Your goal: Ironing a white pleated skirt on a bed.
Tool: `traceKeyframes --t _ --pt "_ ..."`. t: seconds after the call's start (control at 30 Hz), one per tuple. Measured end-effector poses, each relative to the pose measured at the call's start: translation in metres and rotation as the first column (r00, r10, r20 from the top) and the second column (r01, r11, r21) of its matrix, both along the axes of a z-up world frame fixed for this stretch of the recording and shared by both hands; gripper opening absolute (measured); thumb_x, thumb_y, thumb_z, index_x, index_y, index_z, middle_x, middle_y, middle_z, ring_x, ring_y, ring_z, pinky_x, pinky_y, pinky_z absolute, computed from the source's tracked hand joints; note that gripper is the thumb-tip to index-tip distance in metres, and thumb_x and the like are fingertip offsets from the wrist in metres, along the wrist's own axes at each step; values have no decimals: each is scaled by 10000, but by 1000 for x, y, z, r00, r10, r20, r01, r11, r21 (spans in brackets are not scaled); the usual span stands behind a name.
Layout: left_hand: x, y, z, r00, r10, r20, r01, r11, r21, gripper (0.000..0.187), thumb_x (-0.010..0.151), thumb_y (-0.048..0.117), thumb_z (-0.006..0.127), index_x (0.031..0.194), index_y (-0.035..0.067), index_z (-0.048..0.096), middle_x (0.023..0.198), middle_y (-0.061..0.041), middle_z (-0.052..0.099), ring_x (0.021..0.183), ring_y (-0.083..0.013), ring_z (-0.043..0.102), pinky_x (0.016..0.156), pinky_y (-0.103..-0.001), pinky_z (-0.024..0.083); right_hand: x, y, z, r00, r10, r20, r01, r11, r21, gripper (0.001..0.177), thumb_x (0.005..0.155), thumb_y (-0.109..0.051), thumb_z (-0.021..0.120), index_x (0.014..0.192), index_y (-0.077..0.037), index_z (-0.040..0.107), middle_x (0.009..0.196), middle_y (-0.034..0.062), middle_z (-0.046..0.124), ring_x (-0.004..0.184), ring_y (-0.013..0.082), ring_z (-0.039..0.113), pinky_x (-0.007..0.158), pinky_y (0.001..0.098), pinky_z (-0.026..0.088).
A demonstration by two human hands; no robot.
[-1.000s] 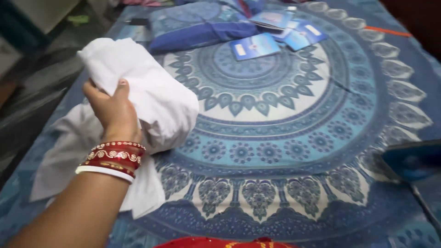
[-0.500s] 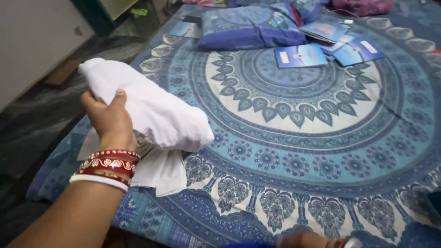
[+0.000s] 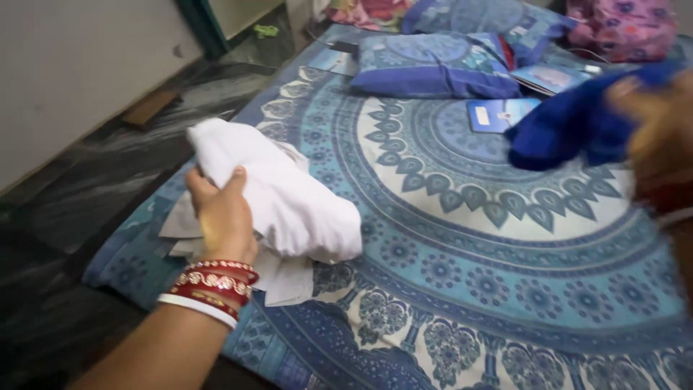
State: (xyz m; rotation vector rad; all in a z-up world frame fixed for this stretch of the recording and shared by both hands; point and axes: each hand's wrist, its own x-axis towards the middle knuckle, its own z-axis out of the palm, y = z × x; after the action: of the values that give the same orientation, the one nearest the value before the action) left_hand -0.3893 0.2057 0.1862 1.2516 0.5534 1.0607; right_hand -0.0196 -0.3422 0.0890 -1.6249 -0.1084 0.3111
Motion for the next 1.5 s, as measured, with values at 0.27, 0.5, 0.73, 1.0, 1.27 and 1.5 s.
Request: traceKeyframes --t 0.27,0.5,0.73,1.0,1.27,1.5 --pt "-15 15 5 994 17 105 -14 999 -29 470 878 0 663 1306 31 471 1281 -136 605 1161 -234 618 1011 -369 496 -267 198 -142 680 665 -309 -691 442 -571 440 780 -350 822 1115 -68 784 1129 155 814 1038 203 713 987 344 539" --pt "-35 32 88 916 -100 389 110 994 -1 439 832 -6 582 1269 -26 557 1170 -163 672 1072 -289 707 981 -394 582 -182 264 -74 510 847 -148 -650 267 -711 386 909 -278 637 1266 -145 700 1268 69 659 1203 217 570 1006 309 436" --pt "-46 0 114 943 -217 254 160 960 228 440 816 -3 575 1255 -30 570 1124 -146 698 1028 -229 686 952 -316 555 -159 378 174 841 539 42 -533 813 235 276 970 -139 651 1209 -4 629 1150 120 689 1075 260 647 943 397 523" --pt "-29 -41 124 806 -536 251 465 836 291 376 871 2 565 1244 -30 600 1087 -110 691 971 -150 649 911 -271 515 -210 347 226 824 565 41 -563 809 167 676 976 -508 504 1416 4 536 1453 147 619 1364 291 549 1140 441 419" --pt "44 -108 79 498 -860 107 833 509 215 394 863 39 649 1254 54 601 1106 -52 698 1006 -124 642 895 -284 519 -263 224 164 878 405 -253 -297 878 376 820 866 -643 475 1518 -145 467 1494 81 584 1313 256 574 1070 458 437" --pt "154 -150 62 673 -689 -268 665 407 626 439 873 97 703 1294 55 587 1146 -80 735 1066 -182 702 910 -322 531 -230 141 182 999 48 -15 -51 964 -260 586 803 -264 788 1361 -183 629 1269 63 752 1135 240 712 995 417 567"
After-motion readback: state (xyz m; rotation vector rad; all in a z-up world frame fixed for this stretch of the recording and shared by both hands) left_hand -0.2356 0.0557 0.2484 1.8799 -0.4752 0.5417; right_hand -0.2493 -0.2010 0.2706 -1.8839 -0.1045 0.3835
